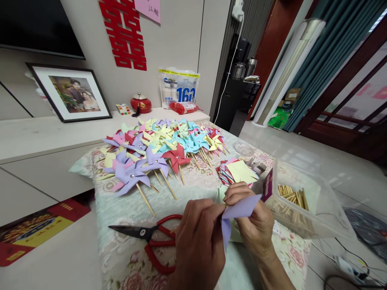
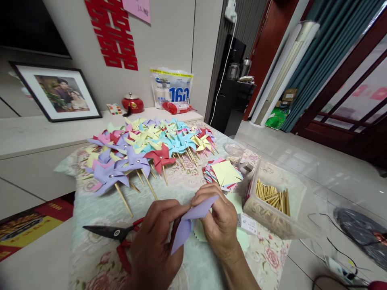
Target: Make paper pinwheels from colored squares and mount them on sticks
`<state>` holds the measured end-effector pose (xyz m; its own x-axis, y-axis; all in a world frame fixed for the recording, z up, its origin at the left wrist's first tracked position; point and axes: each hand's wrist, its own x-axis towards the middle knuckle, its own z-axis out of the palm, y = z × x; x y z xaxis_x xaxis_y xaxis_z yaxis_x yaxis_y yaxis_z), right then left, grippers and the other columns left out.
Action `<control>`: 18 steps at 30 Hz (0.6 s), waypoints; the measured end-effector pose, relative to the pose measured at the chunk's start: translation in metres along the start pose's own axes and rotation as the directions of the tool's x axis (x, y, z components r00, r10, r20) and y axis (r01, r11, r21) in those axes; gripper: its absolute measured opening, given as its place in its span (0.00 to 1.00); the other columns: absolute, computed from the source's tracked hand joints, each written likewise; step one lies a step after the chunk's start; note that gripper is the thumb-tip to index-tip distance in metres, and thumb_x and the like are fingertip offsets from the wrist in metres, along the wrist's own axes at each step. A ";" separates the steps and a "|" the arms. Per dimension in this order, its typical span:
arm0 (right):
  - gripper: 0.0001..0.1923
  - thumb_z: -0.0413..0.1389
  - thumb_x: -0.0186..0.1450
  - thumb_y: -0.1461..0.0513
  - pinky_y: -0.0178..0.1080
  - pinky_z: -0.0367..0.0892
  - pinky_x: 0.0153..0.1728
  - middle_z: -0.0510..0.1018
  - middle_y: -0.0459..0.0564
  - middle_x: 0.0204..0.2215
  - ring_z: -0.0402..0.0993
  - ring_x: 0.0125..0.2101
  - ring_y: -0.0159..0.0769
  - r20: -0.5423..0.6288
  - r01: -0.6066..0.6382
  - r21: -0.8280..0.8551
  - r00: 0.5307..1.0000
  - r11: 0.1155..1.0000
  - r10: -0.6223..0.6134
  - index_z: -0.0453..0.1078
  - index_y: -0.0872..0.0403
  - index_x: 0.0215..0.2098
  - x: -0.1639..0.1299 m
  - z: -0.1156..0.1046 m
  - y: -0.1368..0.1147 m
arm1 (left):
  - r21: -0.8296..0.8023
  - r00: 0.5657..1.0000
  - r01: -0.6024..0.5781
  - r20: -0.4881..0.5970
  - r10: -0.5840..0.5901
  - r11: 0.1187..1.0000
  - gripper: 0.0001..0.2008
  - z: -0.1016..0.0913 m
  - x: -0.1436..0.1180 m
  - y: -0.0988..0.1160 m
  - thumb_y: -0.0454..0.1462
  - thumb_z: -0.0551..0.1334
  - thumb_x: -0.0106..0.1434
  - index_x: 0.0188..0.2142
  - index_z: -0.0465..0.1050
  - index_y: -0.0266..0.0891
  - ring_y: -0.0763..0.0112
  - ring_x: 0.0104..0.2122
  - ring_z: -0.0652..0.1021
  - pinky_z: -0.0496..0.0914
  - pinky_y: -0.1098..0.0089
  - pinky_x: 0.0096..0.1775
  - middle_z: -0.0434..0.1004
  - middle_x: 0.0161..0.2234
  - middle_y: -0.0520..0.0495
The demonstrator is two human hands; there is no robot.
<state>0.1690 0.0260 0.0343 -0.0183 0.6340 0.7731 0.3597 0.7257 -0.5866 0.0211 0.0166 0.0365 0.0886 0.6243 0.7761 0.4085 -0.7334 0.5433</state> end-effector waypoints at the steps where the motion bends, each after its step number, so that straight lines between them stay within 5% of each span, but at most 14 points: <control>1: 0.12 0.53 0.65 0.72 0.45 0.67 0.40 0.75 0.47 0.31 0.72 0.35 0.40 0.002 0.000 -0.019 1.000 1.000 0.000 0.72 0.50 0.39 0.000 0.000 0.000 | -0.007 1.000 0.008 0.007 -0.008 1.000 0.14 0.001 0.000 0.000 0.24 0.56 0.62 0.43 0.71 0.39 0.71 0.37 0.75 0.70 0.72 0.40 0.73 0.37 0.47; 5: 0.07 0.55 0.66 0.69 0.42 0.65 0.38 0.75 0.48 0.31 0.71 0.35 0.38 0.030 -0.107 -0.116 0.993 0.987 0.111 0.72 0.52 0.35 0.001 -0.001 0.005 | -0.088 0.991 0.132 0.045 -0.129 0.987 0.14 0.008 -0.001 -0.004 0.24 0.55 0.61 0.42 0.71 0.39 0.67 0.37 0.76 0.71 0.68 0.39 0.73 0.36 0.46; 8: 0.04 0.59 0.66 0.65 0.39 0.65 0.35 0.75 0.46 0.29 0.72 0.32 0.36 0.049 -0.235 -0.118 0.969 0.965 0.242 0.73 0.53 0.32 0.003 -0.002 0.009 | -0.212 0.938 0.342 0.131 -0.320 0.916 0.10 0.013 -0.004 -0.007 0.27 0.58 0.58 0.38 0.71 0.40 0.67 0.32 0.74 0.70 0.68 0.33 0.72 0.33 0.47; 10: 0.03 0.61 0.65 0.62 0.37 0.66 0.33 0.77 0.45 0.27 0.73 0.30 0.35 0.063 -0.325 -0.086 0.941 0.942 0.331 0.75 0.53 0.32 0.003 -0.004 0.012 | -0.322 0.853 0.522 0.227 -0.471 0.790 0.08 0.017 -0.005 -0.010 0.31 0.63 0.57 0.37 0.72 0.40 0.69 0.28 0.72 0.68 0.70 0.30 0.72 0.30 0.49; 13: 0.05 0.63 0.64 0.60 0.36 0.68 0.32 0.80 0.45 0.28 0.75 0.30 0.35 0.111 -0.447 -0.033 0.887 0.894 0.448 0.77 0.53 0.34 0.002 -0.005 0.015 | -0.525 0.672 0.724 0.389 -0.630 0.448 0.08 0.022 -0.006 -0.014 0.37 0.68 0.55 0.36 0.73 0.40 0.70 0.27 0.74 0.68 0.70 0.30 0.74 0.27 0.51; 15: 0.07 0.63 0.63 0.58 0.37 0.70 0.35 0.82 0.47 0.32 0.77 0.33 0.37 0.122 -0.499 0.014 0.861 0.866 0.494 0.78 0.53 0.37 0.000 -0.005 0.017 | -0.609 0.586 0.753 0.449 -0.675 0.249 0.10 0.025 -0.006 -0.017 0.40 0.70 0.54 0.34 0.74 0.40 0.72 0.23 0.72 0.67 0.71 0.29 0.73 0.23 0.54; 18: 0.18 0.64 0.63 0.55 0.43 0.73 0.43 0.83 0.52 0.43 0.79 0.43 0.43 0.061 -0.514 0.143 0.857 0.846 0.511 0.76 0.51 0.50 -0.004 -0.004 0.023 | -0.636 0.496 0.761 0.445 -0.746 0.127 0.12 0.026 -0.004 -0.020 0.41 0.72 0.51 0.31 0.74 0.38 0.78 0.17 0.64 0.60 0.74 0.23 0.67 0.17 0.58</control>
<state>0.1810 0.0385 0.0186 0.1110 0.9307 0.3485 0.1802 0.3260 -0.9280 0.0362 0.0363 0.0142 0.1432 0.9762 -0.1627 -0.4585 0.2111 0.8633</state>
